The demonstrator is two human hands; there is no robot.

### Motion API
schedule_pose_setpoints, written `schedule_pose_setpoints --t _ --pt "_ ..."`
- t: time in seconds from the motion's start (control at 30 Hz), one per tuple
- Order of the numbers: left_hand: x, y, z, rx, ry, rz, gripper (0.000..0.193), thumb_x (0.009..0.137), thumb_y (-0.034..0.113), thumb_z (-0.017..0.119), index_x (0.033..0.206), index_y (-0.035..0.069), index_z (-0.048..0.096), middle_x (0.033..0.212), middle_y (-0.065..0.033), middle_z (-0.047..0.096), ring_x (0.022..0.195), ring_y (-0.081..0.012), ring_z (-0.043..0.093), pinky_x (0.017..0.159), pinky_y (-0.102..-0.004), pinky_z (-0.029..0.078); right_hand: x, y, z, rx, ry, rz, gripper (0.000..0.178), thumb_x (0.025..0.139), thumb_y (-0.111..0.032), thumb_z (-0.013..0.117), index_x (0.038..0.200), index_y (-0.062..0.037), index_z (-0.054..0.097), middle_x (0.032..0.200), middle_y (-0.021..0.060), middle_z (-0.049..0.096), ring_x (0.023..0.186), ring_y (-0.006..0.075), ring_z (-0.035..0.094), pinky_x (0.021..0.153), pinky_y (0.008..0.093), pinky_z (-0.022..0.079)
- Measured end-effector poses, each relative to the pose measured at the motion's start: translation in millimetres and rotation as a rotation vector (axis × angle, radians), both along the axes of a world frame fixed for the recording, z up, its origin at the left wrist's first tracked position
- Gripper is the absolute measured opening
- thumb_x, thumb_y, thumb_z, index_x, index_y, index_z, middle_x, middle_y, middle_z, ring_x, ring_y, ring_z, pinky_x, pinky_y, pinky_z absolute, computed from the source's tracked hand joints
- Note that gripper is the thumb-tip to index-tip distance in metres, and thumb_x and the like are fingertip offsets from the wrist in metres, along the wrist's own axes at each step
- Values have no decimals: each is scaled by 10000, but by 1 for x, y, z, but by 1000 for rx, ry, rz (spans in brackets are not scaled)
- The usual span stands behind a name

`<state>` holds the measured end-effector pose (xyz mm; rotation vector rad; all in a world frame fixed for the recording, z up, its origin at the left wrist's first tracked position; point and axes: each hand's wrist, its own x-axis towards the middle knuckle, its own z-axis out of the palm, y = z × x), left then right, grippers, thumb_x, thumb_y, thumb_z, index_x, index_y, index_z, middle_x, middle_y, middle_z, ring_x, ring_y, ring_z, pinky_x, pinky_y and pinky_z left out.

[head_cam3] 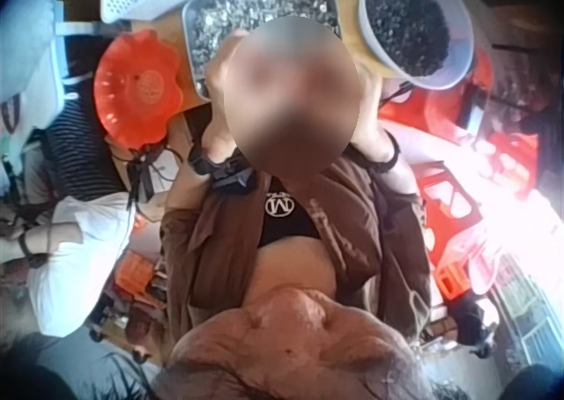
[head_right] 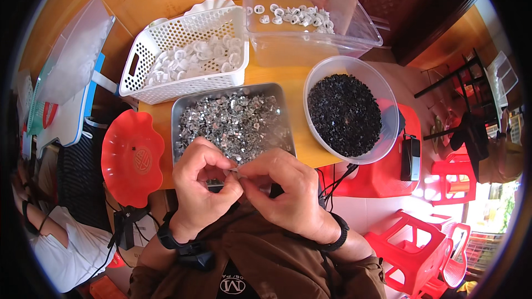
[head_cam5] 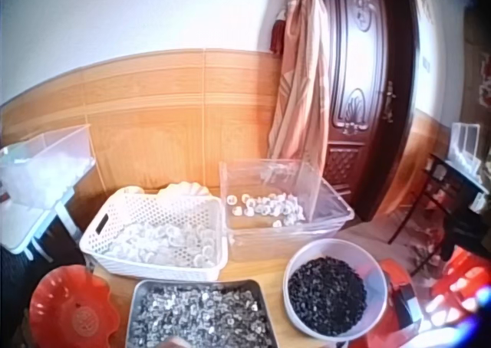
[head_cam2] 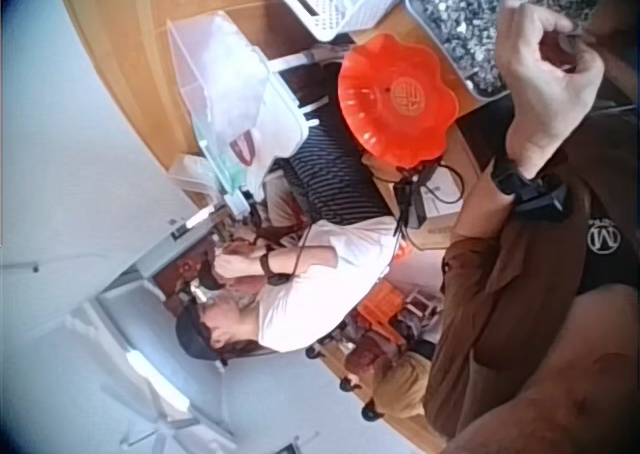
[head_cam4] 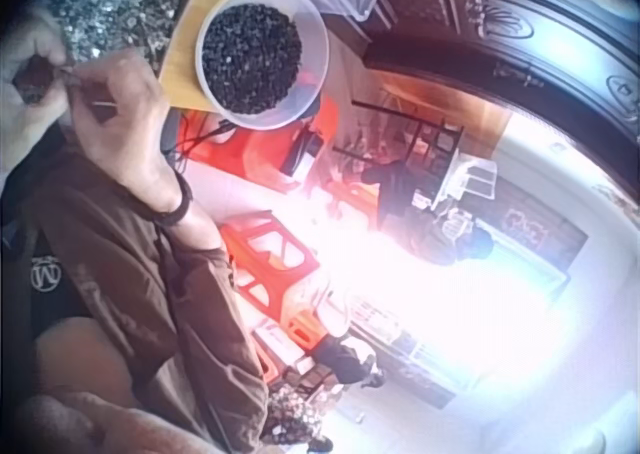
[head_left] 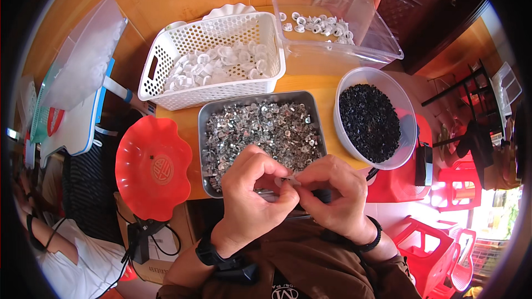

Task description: Manual assembly of small plastic shoe components by inserting decorative beads and studs.

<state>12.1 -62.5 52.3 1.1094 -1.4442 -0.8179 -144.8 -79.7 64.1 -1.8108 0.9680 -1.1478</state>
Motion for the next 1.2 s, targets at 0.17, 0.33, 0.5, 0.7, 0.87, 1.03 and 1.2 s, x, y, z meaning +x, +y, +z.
schedule_pose_setpoints --t 0.17,0.33,0.5,0.7,0.87,1.03,1.2 --pt "3 5 6 113 219 -82 132 781 -72 604 899 -29 563 921 -59 504 767 -107 585 652 -220 526 -1 -3 -4 124 -159 3 166 716 83 672 855 4 630 840 65 622 735 124 655 618 230 547" --pt "11 10 8 205 344 -151 103 862 -21 576 960 -54 567 974 -64 495 800 -125 615 681 -239 553 0 -4 -4 198 -205 57 164 727 90 660 869 21 616 885 77 617 788 140 664 644 235 557" --pt "14 8 6 171 317 -137 104 846 -48 575 949 -52 574 935 -60 499 830 -127 622 700 -238 560 3 -5 0 163 -146 60 155 727 87 659 859 16 617 876 78 616 770 147 669 638 237 558" --pt "13 5 8 235 278 -85 72 790 -46 639 845 -19 601 854 -26 504 746 -55 510 666 -184 421 2 -4 -4 190 -103 35 151 730 82 664 855 14 615 862 80 614 768 158 669 639 252 560" --pt "22 8 -1 204 300 -94 74 794 -40 651 843 -22 599 856 -32 516 730 -74 547 639 -194 464 8 -7 -3 260 -91 107 141 750 55 673 872 17 613 851 85 608 769 162 668 623 254 553" --pt "30 8 -14 173 259 -79 85 802 -23 664 833 -20 585 834 -32 541 737 -81 595 630 -202 505 14 -4 0 231 -5 100 163 749 -11 697 897 -13 629 821 70 606 712 135 642 601 251 531" --pt "36 6 -27 312 354 -91 108 794 -26 670 860 -14 586 849 -36 545 730 -77 584 648 -202 504 23 -9 6 268 196 107 139 763 -12 686 895 -3 643 837 53 626 750 97 631 608 228 519"
